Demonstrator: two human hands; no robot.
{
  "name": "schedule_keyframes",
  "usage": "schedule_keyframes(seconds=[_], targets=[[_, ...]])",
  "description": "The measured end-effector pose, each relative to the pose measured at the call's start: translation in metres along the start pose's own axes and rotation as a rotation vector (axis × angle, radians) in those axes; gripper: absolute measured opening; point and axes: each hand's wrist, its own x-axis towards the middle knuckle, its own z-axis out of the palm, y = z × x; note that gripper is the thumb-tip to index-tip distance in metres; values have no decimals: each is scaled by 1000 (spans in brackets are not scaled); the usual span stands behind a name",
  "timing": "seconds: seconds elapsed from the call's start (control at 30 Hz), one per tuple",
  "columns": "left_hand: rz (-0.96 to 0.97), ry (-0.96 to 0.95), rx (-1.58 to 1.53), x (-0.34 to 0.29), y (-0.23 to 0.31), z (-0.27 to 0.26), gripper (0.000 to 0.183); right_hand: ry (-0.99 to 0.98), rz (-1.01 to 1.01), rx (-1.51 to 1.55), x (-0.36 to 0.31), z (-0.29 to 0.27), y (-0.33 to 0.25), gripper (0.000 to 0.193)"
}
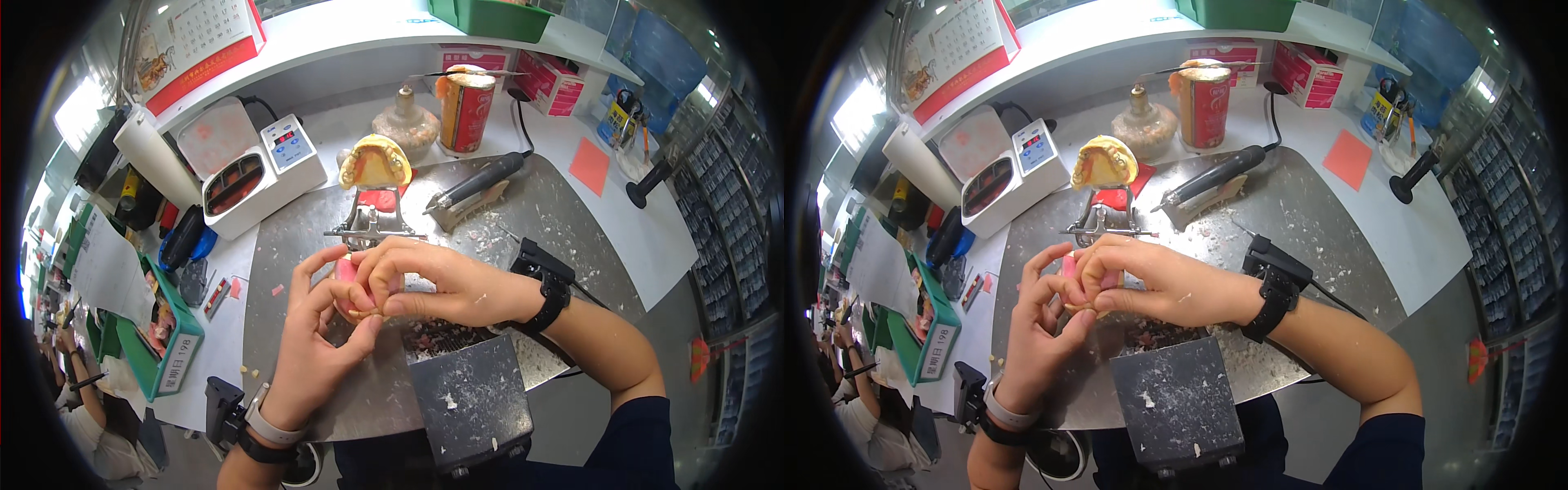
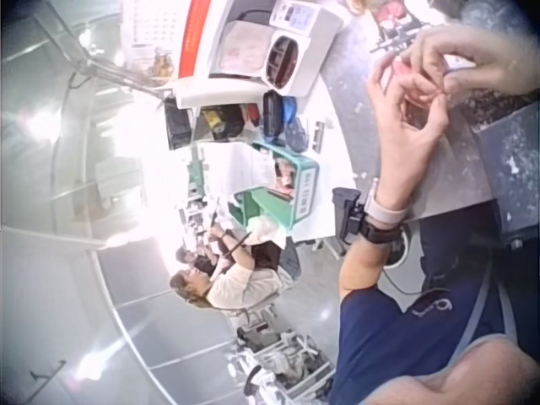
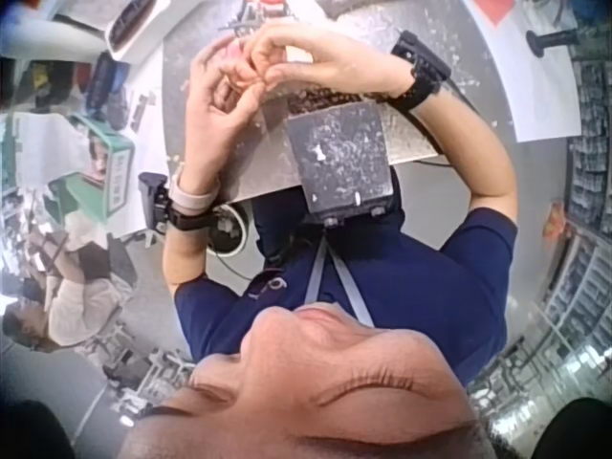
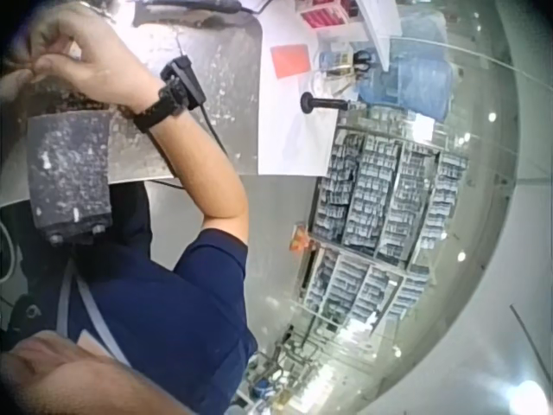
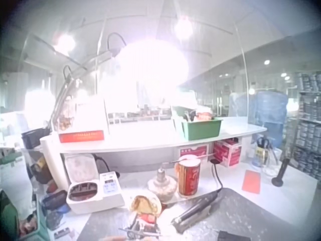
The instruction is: Making and adjusting dental molds and dentures at a lab bench.
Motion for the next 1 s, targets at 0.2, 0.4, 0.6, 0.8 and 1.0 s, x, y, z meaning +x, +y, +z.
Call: schedule_keyframes(seconds=[0.2, 0.4, 0.6, 0.8, 1.0], targets=[[-17, 9, -5, 0, 0, 0, 20, 11, -42, -25, 1, -2, 3, 15], [-19, 20, 7, -1, 0, 0, 18, 17, -27, 4, 0, 0, 3, 15], [38, -6, 0, 2, -4, 4, 40, 50, -18, -25, -5, -2, -2, 15], [-90, 54, 27, -11, -3, -6, 93, 546, -55, -236, -7, -35, -32, 20], [-110, 34, -23, -2, -7, -8, 88, 1307, 184, 146, 0, -129, 8, 30]])
